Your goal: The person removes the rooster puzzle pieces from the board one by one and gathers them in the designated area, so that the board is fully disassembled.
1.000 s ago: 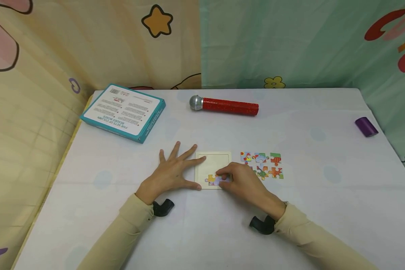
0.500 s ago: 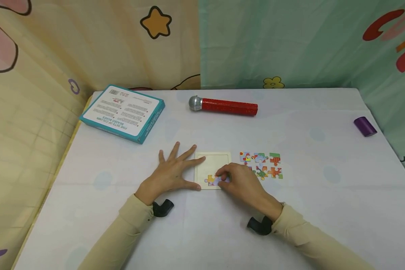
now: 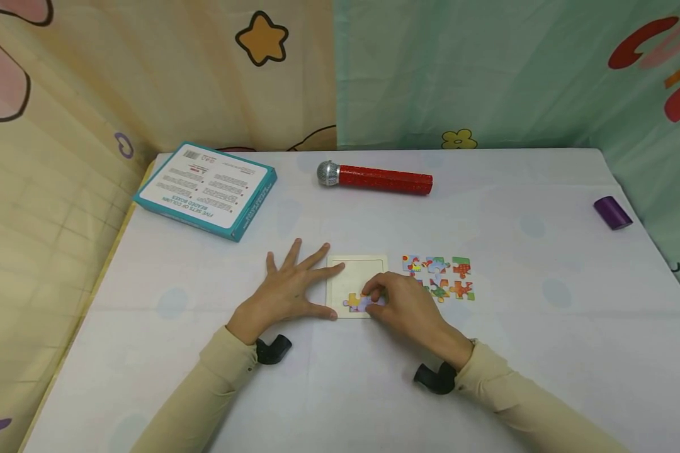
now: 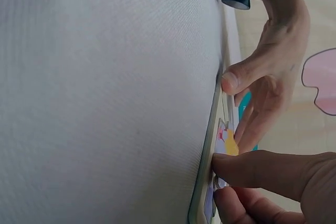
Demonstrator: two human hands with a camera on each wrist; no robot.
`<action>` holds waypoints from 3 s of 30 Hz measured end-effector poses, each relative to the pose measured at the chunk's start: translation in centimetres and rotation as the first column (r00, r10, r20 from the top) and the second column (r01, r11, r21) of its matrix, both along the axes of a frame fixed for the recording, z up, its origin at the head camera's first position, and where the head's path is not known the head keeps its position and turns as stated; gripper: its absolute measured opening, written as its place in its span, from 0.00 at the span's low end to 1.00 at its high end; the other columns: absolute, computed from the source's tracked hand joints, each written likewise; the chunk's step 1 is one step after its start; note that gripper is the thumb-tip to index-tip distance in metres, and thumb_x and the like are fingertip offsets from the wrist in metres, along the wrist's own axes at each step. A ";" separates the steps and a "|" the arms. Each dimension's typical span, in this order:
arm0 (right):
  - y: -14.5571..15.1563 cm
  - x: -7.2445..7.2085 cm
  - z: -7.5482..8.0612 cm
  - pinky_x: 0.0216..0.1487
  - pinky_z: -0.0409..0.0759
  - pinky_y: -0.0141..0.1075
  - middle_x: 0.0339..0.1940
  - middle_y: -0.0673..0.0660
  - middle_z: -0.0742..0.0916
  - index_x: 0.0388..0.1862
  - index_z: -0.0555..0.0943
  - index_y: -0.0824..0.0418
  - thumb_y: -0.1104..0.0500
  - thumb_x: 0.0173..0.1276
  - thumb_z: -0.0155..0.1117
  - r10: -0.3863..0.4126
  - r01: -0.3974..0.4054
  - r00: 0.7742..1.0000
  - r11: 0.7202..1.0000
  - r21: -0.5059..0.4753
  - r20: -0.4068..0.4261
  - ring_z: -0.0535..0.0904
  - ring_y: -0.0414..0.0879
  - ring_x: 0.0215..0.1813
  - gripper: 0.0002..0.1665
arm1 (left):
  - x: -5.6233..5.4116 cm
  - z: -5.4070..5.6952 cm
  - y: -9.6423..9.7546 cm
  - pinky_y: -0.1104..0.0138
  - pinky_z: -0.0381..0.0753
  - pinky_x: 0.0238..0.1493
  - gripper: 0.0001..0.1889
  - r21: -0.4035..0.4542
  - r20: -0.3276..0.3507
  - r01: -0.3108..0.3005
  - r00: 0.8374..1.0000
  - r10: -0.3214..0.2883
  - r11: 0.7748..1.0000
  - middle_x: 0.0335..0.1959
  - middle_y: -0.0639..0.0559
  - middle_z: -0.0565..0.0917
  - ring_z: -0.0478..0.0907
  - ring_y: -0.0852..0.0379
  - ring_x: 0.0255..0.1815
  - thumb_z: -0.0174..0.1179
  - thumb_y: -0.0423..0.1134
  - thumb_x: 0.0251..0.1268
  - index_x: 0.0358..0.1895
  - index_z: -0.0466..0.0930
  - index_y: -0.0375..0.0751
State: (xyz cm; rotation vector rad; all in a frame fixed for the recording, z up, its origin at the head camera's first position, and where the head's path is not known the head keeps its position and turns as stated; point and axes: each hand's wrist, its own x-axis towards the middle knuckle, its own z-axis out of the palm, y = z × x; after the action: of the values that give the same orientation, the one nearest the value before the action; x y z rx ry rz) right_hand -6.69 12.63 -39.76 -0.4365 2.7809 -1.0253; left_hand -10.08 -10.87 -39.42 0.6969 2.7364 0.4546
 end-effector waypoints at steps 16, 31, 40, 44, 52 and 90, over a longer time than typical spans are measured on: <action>0.5 0.0 -0.1 0.23 0.69 0.31 0.27 0.42 0.84 0.35 0.84 0.53 0.63 0.62 0.70 0.021 -0.014 0.999 0.989 -0.148 0.045 0.68 0.38 0.18 0.06 | 0.0 -0.3 -0.2 0.24 0.35 0.61 0.48 0.004 -0.001 -0.006 1.000 0.006 1.000 0.79 0.54 0.52 0.34 0.31 0.78 0.73 0.67 0.40 0.71 0.68 0.64; 5.4 0.2 1.7 0.24 0.71 0.33 0.24 0.54 0.84 0.37 0.85 0.53 0.61 0.63 0.68 -0.056 0.105 0.967 0.977 -0.188 0.249 0.74 0.45 0.21 0.05 | 0.0 -0.1 0.0 0.24 0.34 0.61 0.48 0.008 0.001 -0.005 1.000 0.005 1.000 0.79 0.53 0.52 0.34 0.31 0.78 0.75 0.66 0.39 0.71 0.69 0.63; 10.7 1.4 1.6 0.34 0.75 0.32 0.37 0.50 0.87 0.40 0.85 0.56 0.58 0.65 0.68 -0.154 0.184 0.953 0.978 -0.095 0.261 0.78 0.45 0.35 0.06 | 0.0 -0.1 -0.1 0.24 0.33 0.61 0.48 0.013 0.012 -0.004 1.000 0.004 1.000 0.79 0.53 0.52 0.33 0.32 0.78 0.74 0.65 0.40 0.71 0.68 0.63; 12.1 1.9 1.5 0.37 0.75 0.31 0.39 0.50 0.87 0.40 0.86 0.56 0.58 0.65 0.69 -0.182 0.207 0.942 0.976 -0.061 0.282 0.80 0.44 0.39 0.07 | -0.1 0.0 -0.1 0.24 0.33 0.62 0.48 0.006 0.014 -0.006 1.000 0.006 1.000 0.79 0.54 0.52 0.33 0.32 0.78 0.74 0.65 0.41 0.71 0.68 0.64; 12.7 2.1 1.2 0.36 0.74 0.31 0.37 0.50 0.87 0.37 0.86 0.56 0.59 0.63 0.70 -0.196 0.209 0.942 0.978 -0.018 0.272 0.79 0.45 0.39 0.04 | 0.0 0.0 0.0 0.24 0.32 0.62 0.48 0.006 0.025 -0.012 1.000 0.012 1.000 0.79 0.53 0.52 0.33 0.32 0.78 0.75 0.65 0.41 0.71 0.68 0.63; 12.1 1.9 1.6 0.23 0.66 0.33 0.28 0.46 0.87 0.38 0.88 0.52 0.58 0.63 0.70 -0.208 0.203 0.972 0.978 0.056 0.111 0.72 0.41 0.22 0.05 | 0.0 -0.2 -0.1 0.24 0.32 0.61 0.47 0.023 0.013 -0.009 1.000 0.008 1.000 0.79 0.53 0.52 0.33 0.32 0.78 0.75 0.65 0.41 0.71 0.69 0.63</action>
State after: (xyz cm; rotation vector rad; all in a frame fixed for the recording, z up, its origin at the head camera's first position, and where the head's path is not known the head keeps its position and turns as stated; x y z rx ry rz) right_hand -4.83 24.71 -38.17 -0.0806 2.7810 -0.9910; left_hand -10.03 -10.96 -39.66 0.6857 2.7268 0.4912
